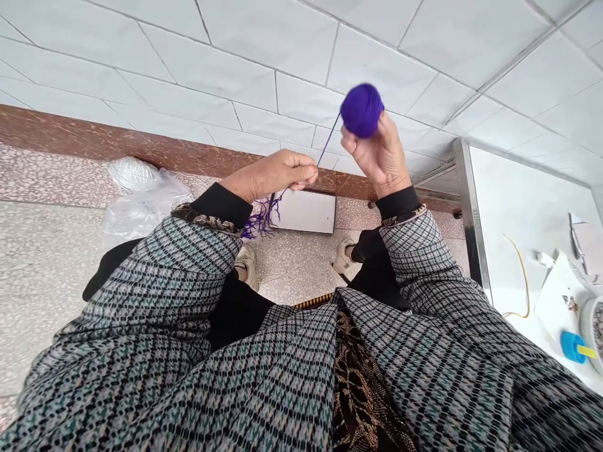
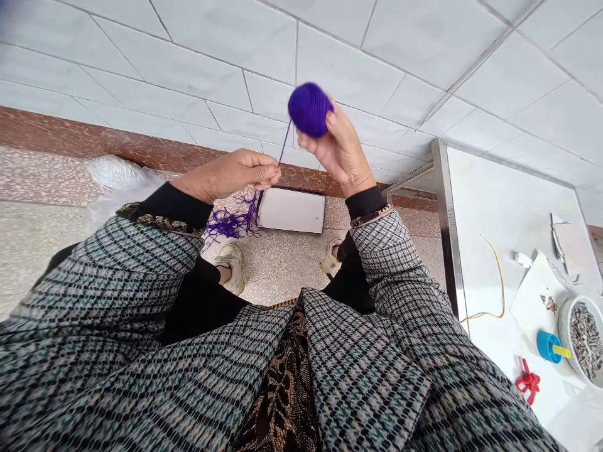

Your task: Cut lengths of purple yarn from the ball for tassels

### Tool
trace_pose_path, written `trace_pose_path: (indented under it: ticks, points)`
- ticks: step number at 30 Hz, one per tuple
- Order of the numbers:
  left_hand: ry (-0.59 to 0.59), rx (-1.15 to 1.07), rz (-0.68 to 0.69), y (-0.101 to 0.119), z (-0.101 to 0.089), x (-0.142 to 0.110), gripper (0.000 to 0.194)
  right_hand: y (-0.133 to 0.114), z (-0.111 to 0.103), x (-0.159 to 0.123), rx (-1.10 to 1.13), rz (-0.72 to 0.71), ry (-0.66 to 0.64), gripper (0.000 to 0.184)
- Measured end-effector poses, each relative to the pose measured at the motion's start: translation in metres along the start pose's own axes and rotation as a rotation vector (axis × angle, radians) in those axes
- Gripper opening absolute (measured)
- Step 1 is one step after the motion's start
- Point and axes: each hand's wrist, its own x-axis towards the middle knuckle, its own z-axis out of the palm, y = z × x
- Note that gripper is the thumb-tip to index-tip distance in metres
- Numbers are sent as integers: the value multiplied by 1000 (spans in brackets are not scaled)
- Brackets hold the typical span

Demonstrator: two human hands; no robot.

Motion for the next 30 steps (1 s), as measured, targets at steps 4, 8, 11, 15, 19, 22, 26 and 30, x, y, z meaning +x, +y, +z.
trace_pose_path:
  ticks: [4, 8, 11, 15, 19, 22, 26, 30]
  points:
    - [-145, 38, -5, 0, 10, 0, 34, 9, 9, 7, -304, 20, 178, 48]
    - [-96, -36, 9, 0, 2, -3, 36, 0, -1, -6, -664, 232, -222, 33]
    - [26, -138, -30, 2, -2, -4, 43, -12, -11, -17, -428, 317, -611, 50]
    - [20, -226, -29, 2, 3, -1, 53, -20, -10, -25, -77, 213, -455, 84]
    - [-73, -239, 76, -15, 4, 3, 53, -12, -13, -16, 153, 141, -238, 85]
    - [-149, -198, 163, -36, -3, 5, 66, -8, -34, -4, 570, -116, -37, 69]
    - [-204, -60, 70, -67, -15, -1, 53, -44, -59, -13, 1369, -326, 54, 61]
    - [-181, -42, -138, -104, -22, -15, 47, -111, -57, -45, 2295, -308, 233, 88]
